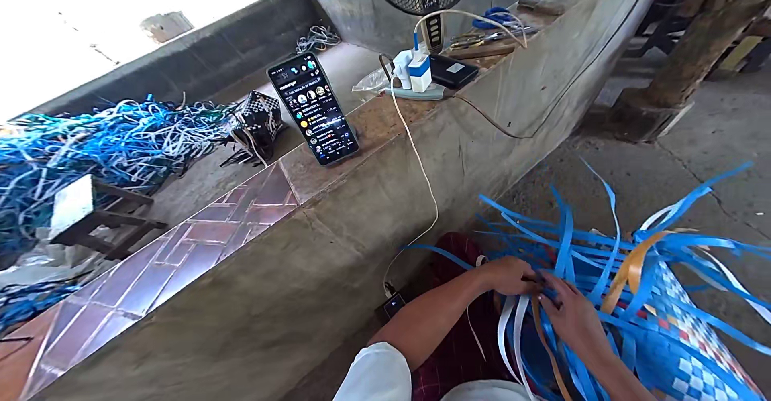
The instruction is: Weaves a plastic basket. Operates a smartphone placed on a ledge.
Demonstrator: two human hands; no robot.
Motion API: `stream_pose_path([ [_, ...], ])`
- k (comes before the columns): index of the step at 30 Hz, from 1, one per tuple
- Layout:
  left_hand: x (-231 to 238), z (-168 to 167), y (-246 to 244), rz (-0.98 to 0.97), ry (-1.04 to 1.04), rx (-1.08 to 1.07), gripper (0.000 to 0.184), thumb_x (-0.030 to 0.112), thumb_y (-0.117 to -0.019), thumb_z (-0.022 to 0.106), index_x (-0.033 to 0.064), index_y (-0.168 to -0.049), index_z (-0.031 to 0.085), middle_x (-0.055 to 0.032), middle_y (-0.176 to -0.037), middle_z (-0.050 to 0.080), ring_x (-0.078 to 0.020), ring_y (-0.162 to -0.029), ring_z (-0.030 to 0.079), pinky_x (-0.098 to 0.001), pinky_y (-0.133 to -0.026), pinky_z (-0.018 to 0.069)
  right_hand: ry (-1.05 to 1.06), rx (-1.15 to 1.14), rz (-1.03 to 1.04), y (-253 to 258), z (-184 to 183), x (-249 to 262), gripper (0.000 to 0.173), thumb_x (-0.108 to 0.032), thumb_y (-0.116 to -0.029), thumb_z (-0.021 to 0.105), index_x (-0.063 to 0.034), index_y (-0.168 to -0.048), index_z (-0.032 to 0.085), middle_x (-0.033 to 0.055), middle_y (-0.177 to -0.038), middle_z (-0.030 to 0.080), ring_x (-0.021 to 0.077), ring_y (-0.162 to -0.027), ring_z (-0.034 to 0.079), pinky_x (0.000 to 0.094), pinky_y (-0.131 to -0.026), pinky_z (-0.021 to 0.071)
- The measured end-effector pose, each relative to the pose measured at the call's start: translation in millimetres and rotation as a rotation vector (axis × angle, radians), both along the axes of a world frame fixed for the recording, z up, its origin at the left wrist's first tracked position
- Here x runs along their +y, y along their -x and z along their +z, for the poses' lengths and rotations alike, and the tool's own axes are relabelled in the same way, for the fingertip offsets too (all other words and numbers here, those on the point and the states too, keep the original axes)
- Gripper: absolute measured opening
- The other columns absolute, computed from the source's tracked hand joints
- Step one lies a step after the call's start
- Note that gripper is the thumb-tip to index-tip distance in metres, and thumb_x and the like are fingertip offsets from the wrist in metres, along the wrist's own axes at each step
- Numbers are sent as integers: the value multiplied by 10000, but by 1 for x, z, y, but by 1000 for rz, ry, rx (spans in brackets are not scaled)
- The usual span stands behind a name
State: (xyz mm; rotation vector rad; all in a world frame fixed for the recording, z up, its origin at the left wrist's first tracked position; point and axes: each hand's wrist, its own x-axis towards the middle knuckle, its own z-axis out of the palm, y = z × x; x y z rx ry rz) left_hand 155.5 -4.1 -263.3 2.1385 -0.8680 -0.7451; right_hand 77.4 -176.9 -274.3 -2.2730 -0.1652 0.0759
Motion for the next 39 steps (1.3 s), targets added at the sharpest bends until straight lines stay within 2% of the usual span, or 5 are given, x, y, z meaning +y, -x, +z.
stream_pose_path([
  [14,16,11,-4,-231,-61,-621,191,121,-1019,595,64,-1077,768,-208,-1041,683,-367,-906,694,-535,-780,542,36,255,85,-18,3,-6,243,-42,-999,630,65,-1217,638,257,-1117,692,399,-1018,681,576,-935,513],
  [17,12,-4,3,65,6,-856,192,269,-888,783,105,-988,780,-152,-1047,704,-363,-1073,652,-565,-1010,448,10,248,60,-12,2,-7,196,-15,-1001,608,72,-1174,639,239,-1028,680,360,-883,665,541,-837,528],
  [26,-15,0,28,268,-65,-53,385,213,-1098,467,-98,-1145,689,-271,-1160,682,-400,-1164,638,-556,-1057,451,-76,173,-93,-8,-3,-4,132,47,-964,619,89,-1089,613,229,-939,681,344,-848,675,534,-800,541],
  [31,-17,-22,45,377,119,-100,293,140,-1052,550,-52,-1245,657,-253,-1101,714,-396,-1061,688,-569,-999,491,-510,199,-305,-1,-17,-6,209,-5,-1035,439,78,-1189,554,89,-850,609,73,-508,529,226,-473,488],
  [39,-14,-42,43,345,325,-202,258,14,-1009,537,-32,-1185,719,-208,-1078,748,-329,-1021,725,-532,-965,531,-754,188,-368,17,-15,-8,386,-34,-1002,517,28,-1383,520,105,-1154,649,70,-602,617,217,-540,549],
])
